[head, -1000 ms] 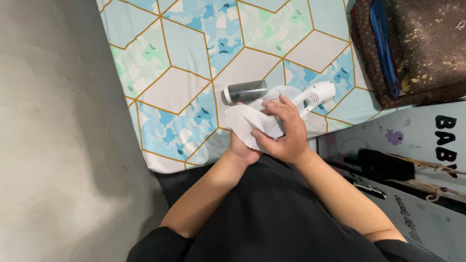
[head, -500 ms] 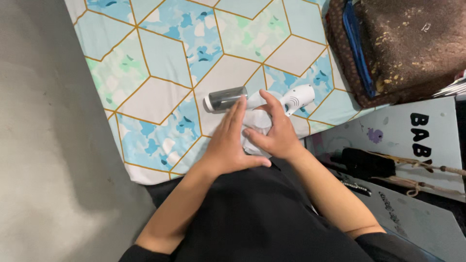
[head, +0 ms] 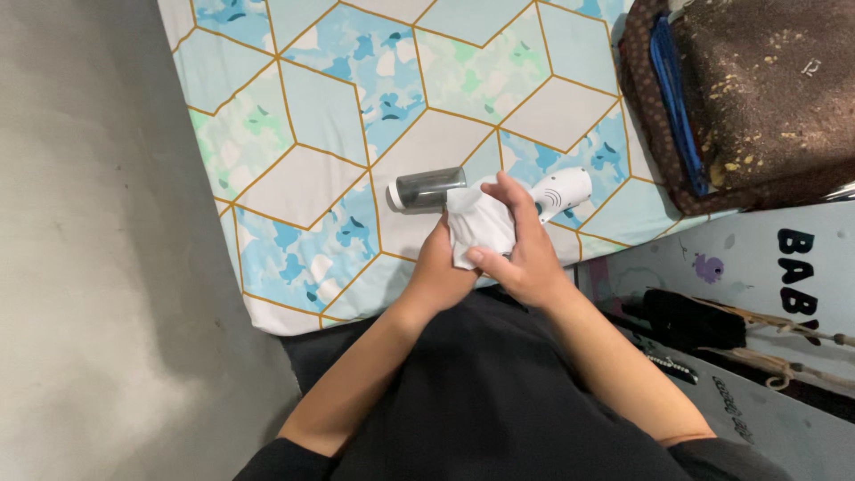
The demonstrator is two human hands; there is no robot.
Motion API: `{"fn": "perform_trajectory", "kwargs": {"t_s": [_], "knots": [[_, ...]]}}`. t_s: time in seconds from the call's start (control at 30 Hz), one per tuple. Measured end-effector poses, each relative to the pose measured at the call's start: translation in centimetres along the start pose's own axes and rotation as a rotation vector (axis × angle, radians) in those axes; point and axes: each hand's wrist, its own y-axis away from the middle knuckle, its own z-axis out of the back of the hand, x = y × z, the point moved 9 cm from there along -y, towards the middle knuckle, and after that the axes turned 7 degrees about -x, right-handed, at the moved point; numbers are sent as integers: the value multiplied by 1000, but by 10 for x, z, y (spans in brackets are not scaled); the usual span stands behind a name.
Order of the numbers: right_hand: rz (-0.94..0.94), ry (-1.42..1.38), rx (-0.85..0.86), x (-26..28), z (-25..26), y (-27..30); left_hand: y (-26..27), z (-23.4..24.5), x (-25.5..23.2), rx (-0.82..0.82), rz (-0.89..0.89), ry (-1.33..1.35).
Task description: The person cleans the internal components of a handheld vacuum cleaner using a white cloth, then takes a brush attachment from a box, attaches it to the vacuum, and vacuums the surface of a bed.
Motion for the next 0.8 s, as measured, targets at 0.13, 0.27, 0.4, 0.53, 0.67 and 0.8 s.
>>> {"fn": "perform_trajectory", "kwargs": {"t_s": [0.13, 0.27, 0.4, 0.53, 0.67, 0.8], "knots": [[-137, -318, -111, -21, -5, 16, -1, -14, 14, -65, -66, -38], [-315, -661, -243, -50, -1, 25, -4, -26, 21, -134, -125, -195], [-483, -976, -331, -80, 5, 34, -5, -44, 21, -137, -164, -555], [-552, -992, -379, -99, 23, 39, -3, -47, 42, 26, -226, -467], [-638, -976, -485, -120, 56, 45, -43, 2, 124, 79, 56, -812], [-616, -937, -464, -126, 84, 50, -96, 29, 166, 178, -121, -1373]]}}
